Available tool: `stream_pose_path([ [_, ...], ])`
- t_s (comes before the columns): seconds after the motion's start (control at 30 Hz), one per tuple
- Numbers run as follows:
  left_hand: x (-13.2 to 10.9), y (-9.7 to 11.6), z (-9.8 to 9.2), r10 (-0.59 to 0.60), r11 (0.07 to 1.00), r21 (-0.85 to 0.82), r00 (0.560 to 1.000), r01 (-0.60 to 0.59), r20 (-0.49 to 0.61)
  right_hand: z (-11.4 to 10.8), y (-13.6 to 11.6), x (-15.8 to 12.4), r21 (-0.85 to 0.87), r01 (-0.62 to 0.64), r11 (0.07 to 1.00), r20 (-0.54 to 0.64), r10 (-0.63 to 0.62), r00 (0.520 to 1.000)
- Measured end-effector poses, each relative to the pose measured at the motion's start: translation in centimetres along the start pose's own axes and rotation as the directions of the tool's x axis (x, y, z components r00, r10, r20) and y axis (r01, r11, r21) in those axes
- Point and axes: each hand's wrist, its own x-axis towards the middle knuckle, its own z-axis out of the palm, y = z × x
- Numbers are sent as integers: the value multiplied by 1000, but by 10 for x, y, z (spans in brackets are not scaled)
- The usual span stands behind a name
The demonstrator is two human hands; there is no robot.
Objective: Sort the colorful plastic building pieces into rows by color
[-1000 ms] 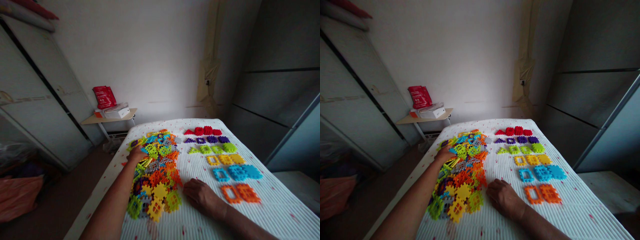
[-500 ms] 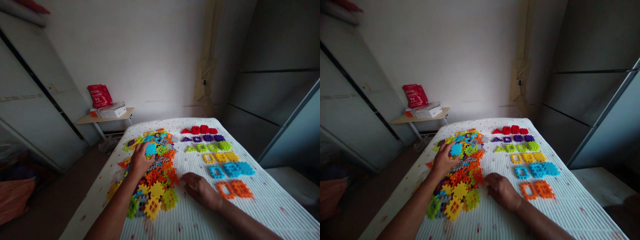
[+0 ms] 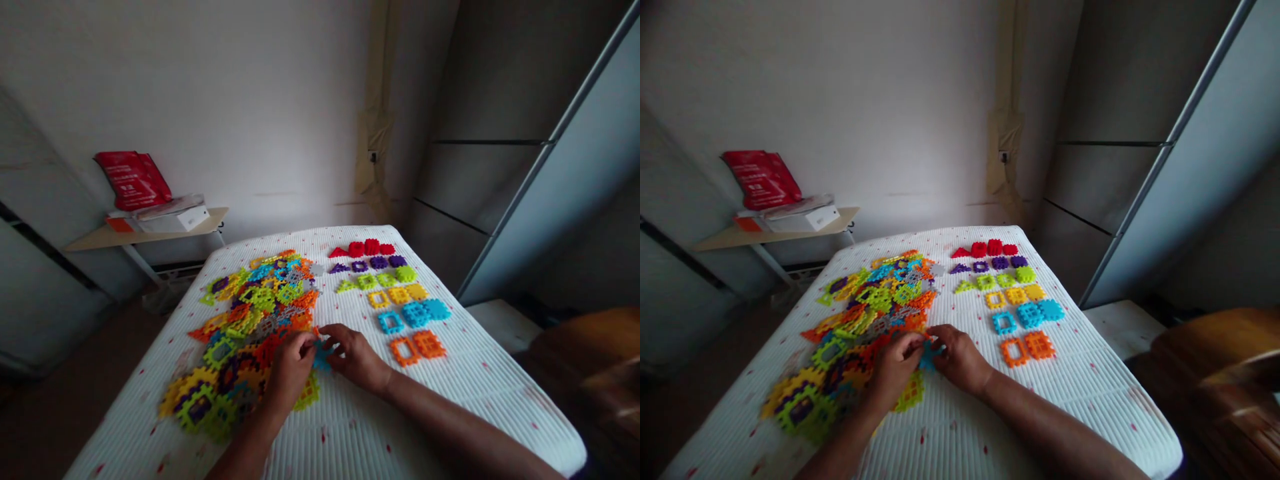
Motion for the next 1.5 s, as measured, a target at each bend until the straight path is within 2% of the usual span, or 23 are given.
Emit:
stream_pose_path([
  [0.07, -1, -3, 0, -50, 995, -92, 999, 50, 4, -3, -2, 0, -134, 73, 988, -3, -74, 997],
  [0.17, -2, -6, -2, -162, 955, -252, 987, 159, 7, -7, -5, -1, -302, 154, 941, 81, -135, 987],
  [0.3, -8, -4, -2, -190, 944, -280, 981, 175, -26, -8, -12, -2, -370, 183, 911, 181, -122, 976],
  [0.4, -15, 4, 0, -201, 921, -339, 980, 192, 9, -13, -17, -4, -392, 168, 905, 183, -103, 978],
  [0.47, -19, 8, 0, -209, 901, -384, 978, 202, 25, -27, -19, -7, -391, 174, 904, 168, -116, 979],
  [0.57, -21, 7, -4, -203, 907, -379, 979, 185, -9, -74, -13, -14, -421, 167, 892, 107, -134, 985],
  [0.67, -19, 3, -9, -196, 918, -358, 980, 170, -37, -141, 1, -28, -560, 93, 823, 6, -108, 994],
  [0.77, -17, 1, -11, -182, 922, -355, 982, 154, -48, -201, 20, -44, -686, -6, 727, -2, 5, 1000],
  [0.87, -16, 3, -9, -138, 931, -349, 989, 109, -61, -233, 38, -57, -765, -101, 637, 11, 169, 986],
  [0.93, -16, 4, -7, -106, 937, -343, 991, 72, -80, -239, 48, -61, -788, -133, 600, 25, 248, 968],
  [1.07, -16, 2, -5, -73, 945, -327, 992, 35, -105, -235, 57, -59, -807, -156, 569, 48, 328, 943],
  [1.5, -15, -2, -8, -28, 961, -278, 995, -1, -100, -234, 68, -51, -854, -136, 502, 86, 394, 915],
])
